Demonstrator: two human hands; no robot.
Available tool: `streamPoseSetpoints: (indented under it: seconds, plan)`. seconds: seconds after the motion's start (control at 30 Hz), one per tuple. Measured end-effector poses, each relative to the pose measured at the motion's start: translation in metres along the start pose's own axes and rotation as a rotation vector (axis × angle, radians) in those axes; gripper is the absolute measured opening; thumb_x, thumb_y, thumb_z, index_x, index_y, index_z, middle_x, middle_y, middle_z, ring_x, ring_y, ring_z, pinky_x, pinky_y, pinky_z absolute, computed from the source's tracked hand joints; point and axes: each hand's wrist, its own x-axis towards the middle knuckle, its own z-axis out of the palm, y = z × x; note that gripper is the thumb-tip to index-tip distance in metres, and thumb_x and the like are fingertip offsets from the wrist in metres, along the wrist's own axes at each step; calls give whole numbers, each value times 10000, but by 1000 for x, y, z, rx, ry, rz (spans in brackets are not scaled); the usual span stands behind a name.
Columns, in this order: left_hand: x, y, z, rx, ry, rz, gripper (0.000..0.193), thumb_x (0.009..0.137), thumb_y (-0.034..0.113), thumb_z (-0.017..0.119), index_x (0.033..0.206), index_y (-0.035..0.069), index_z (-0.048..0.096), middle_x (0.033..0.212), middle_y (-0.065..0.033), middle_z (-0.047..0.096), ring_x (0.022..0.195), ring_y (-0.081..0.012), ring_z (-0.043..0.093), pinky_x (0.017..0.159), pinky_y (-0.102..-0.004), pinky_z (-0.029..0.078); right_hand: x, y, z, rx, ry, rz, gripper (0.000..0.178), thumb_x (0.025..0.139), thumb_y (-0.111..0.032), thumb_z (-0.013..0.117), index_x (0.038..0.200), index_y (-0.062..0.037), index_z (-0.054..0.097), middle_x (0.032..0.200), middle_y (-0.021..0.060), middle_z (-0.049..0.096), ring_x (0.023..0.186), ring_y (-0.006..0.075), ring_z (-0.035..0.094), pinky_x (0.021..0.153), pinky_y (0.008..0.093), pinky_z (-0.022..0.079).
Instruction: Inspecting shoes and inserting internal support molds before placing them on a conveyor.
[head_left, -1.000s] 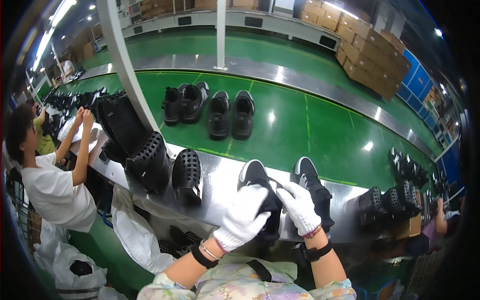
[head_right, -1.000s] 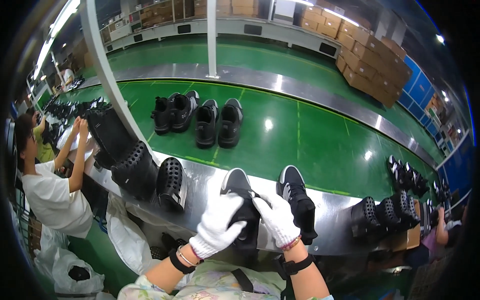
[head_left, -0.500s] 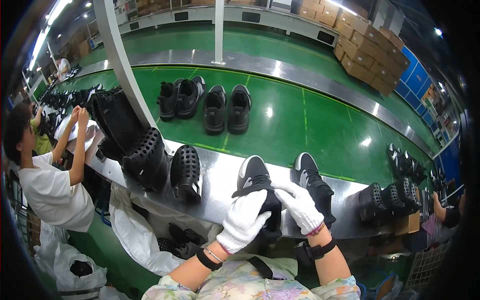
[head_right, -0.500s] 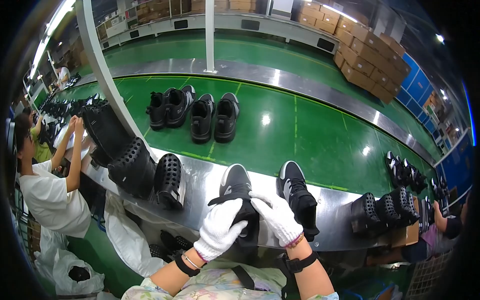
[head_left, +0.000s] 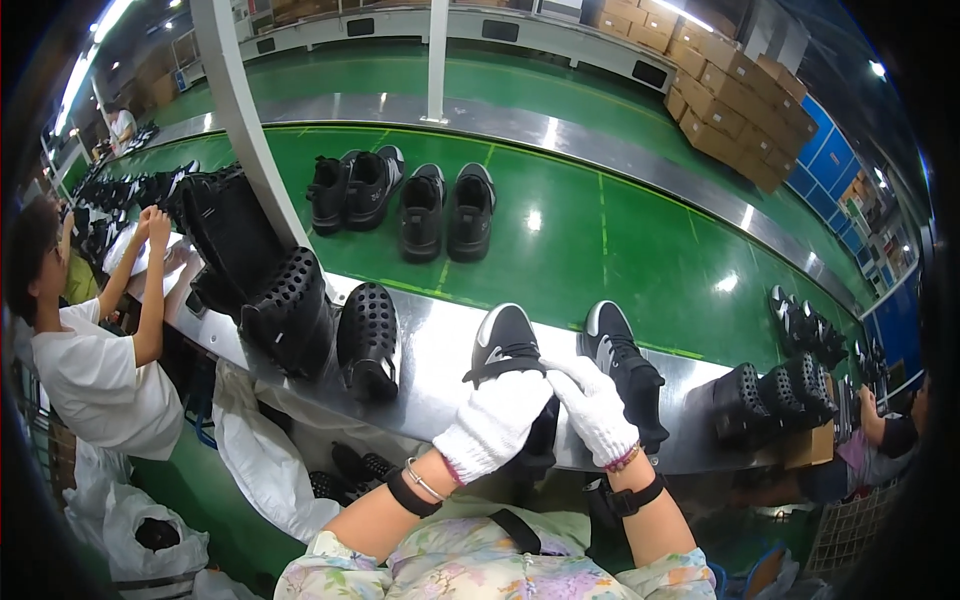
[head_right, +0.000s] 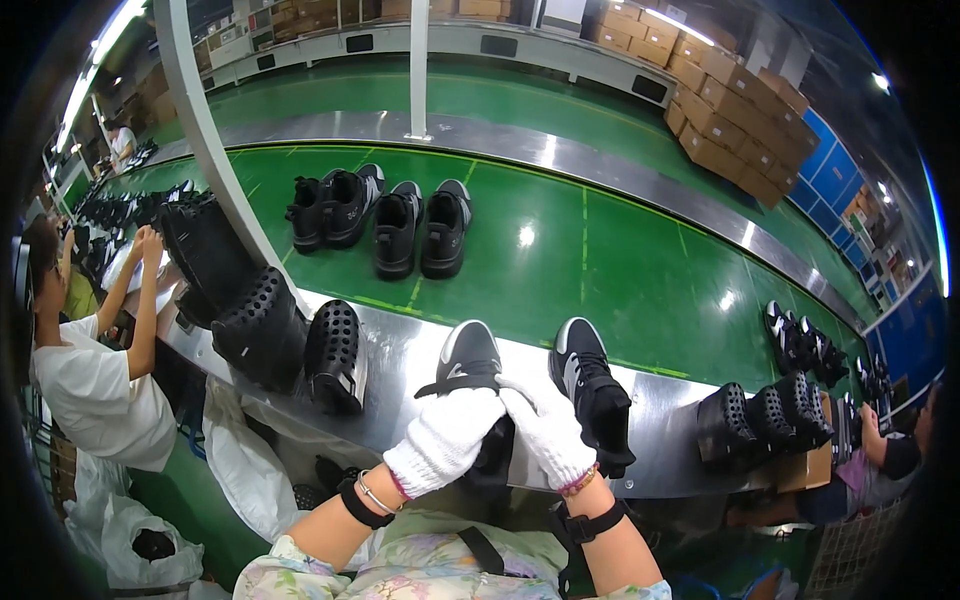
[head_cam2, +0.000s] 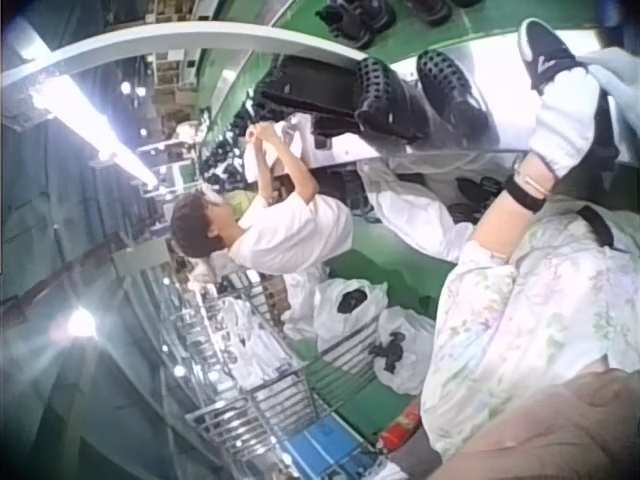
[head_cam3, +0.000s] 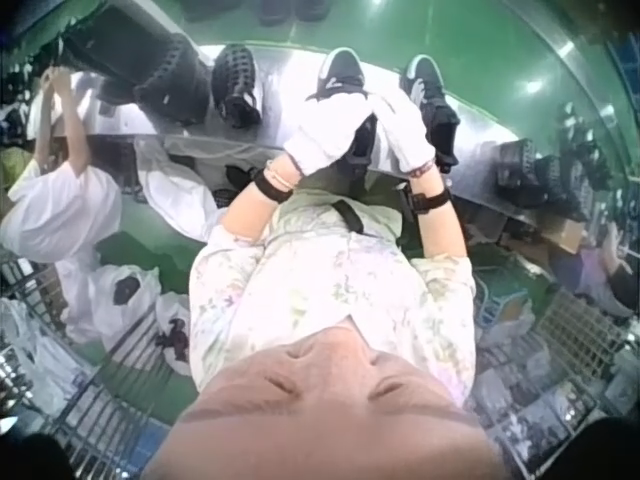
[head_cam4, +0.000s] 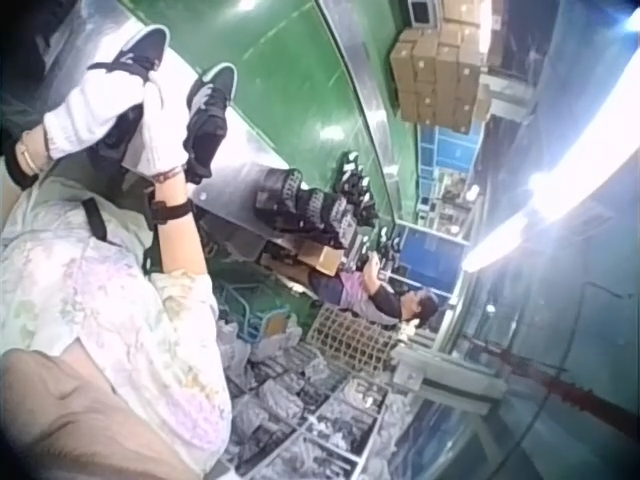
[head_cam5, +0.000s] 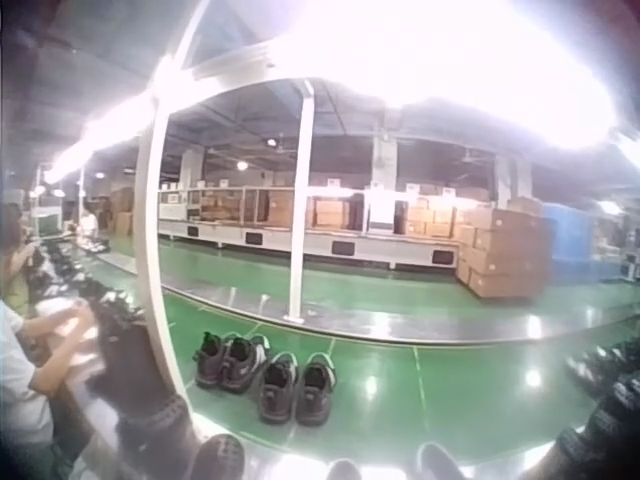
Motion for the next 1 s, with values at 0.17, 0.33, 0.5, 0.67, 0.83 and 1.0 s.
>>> streamPoseSetpoints:
  seconds: [0.17, 0.33, 0.5, 0.67, 0.83, 1.0]
  plan:
    - [-22, 11, 5, -96, 416, -61, 480, 798, 46, 703, 1265, 2, 605, 1175, -199, 629, 1097, -393, 597, 987, -448, 484, -1, -7, 1, 49, -18, 129, 261, 978, -132, 632, 1203, -25, 712, 1201, 107, 704, 1116, 189, 644, 996, 297, 479]
    - [-39, 10, 9, -27, 373, -126, 456, 796, 57, 757, 1229, 5, 624, 1160, -170, 638, 1079, -361, 606, 943, -436, 500, 1, -7, 1, 11, -61, 68, 253, 996, -143, 612, 1203, -49, 725, 1013, 38, 666, 889, 116, 586, 830, 254, 464]
    - [-51, 11, 0, 223, 616, -141, 469, 772, 62, 772, 1215, 15, 626, 1103, -176, 658, 970, -361, 623, 836, -449, 524, 4, -5, -2, -34, -84, 15, 245, 992, -119, 613, 1204, -60, 722, 995, 36, 658, 883, 111, 582, 807, 251, 468]
    - [-54, -5, 2, 424, 479, -291, 403, 790, 127, 763, 1167, 39, 651, 958, -147, 666, 819, -348, 615, 723, -461, 526, 6, -8, -3, -190, -112, -131, 221, 983, -112, 629, 1176, -63, 724, 1069, 66, 689, 994, 165, 642, 892, 274, 496]
    - [-62, -17, 9, 407, 341, -192, 350, 857, 139, 690, 1191, 36, 680, 992, -121, 664, 825, -293, 621, 664, -412, 539, 7, -7, -6, -204, -135, -107, 220, 970, -105, 638, 1169, -59, 719, 1114, 79, 697, 1041, 199, 656, 927, 294, 502]
    - [-68, -4, 24, 384, 277, -174, 416, 804, 71, 700, 1208, -7, 644, 749, -86, 547, 669, -299, 561, 568, -429, 480, 6, -6, -2, -237, -100, -112, 231, 960, -142, 646, 1165, -50, 700, 1134, 108, 700, 1073, 265, 663, 964, 333, 505]
